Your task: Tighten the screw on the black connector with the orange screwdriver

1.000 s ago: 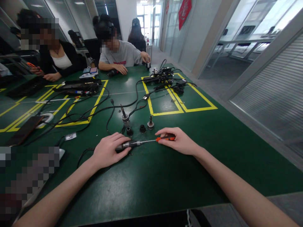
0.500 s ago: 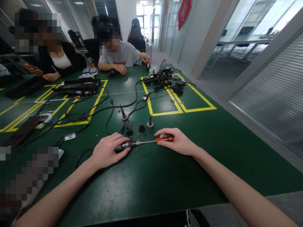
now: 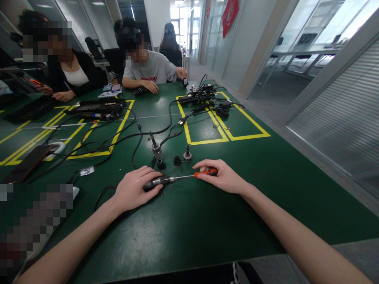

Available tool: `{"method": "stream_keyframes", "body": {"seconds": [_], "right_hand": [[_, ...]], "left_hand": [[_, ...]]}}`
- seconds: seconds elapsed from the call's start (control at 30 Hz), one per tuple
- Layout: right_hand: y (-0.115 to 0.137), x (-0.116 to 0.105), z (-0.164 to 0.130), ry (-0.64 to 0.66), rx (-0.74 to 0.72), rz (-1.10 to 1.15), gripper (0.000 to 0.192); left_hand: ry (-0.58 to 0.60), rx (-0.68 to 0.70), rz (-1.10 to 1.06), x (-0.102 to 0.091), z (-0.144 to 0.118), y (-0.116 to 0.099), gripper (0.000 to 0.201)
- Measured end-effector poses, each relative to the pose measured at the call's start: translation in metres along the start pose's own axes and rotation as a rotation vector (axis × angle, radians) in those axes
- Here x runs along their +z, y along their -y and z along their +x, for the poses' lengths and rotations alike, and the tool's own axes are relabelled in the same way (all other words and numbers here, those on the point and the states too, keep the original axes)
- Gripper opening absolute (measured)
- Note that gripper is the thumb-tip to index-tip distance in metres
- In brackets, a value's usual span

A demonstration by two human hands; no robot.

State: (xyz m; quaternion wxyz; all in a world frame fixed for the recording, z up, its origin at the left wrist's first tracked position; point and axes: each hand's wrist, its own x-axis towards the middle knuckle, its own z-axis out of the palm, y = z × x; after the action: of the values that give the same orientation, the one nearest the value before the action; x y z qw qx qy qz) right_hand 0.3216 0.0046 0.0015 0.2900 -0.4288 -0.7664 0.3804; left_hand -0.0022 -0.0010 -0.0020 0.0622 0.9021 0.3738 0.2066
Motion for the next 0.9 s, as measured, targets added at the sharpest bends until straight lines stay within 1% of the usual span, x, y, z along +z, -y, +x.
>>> {"method": "stream_keyframes", "body": {"seconds": [0.1,0.23,0.33,0.5,0.63,0.7,0.83,0.9], "right_hand": [[-0.0017,0.0014,0.0007,-0.034,-0.028,-0.014,0.033],[-0.0007,0.0035,0.0016,0.021,-0.028,-0.088,0.031],[0.0005,0.0029,0.0011,0.040,-0.043,-0.115,0.038],[0.0006,-0.0003,-0.0002,-0.002,-0.026,-0.025,0.035],[0.0012,-0.0018,-0.0004,-0.060,-0.013,0.014,0.040],[0.0016,-0.0015,-0.0005,-0.038,-0.015,-0.022,0.038],[0.0019,-0.0002,-0.0010,0.073,-0.016,-0.101,0.037],[0.0019,-0.0002,-0.0013,0.079,-0.027,-0.106,0.038]], "left_hand": [[0.006,0.002,0.004,-0.0004,0.0002,-0.0003,0.022],[0.004,-0.003,0.009,-0.0003,0.0005,-0.0005,0.022],[0.009,-0.006,0.013,-0.0003,0.0006,-0.0008,0.022],[0.006,-0.009,0.018,-0.0009,0.0005,-0.0013,0.021],[0.009,-0.011,0.014,-0.0010,0.0002,-0.0013,0.022],[0.013,-0.010,0.015,-0.0008,0.0002,-0.0011,0.022],[0.014,-0.007,0.010,-0.0001,0.0003,-0.0005,0.022],[0.011,-0.006,0.007,0.0000,0.0004,-0.0003,0.022]]}}
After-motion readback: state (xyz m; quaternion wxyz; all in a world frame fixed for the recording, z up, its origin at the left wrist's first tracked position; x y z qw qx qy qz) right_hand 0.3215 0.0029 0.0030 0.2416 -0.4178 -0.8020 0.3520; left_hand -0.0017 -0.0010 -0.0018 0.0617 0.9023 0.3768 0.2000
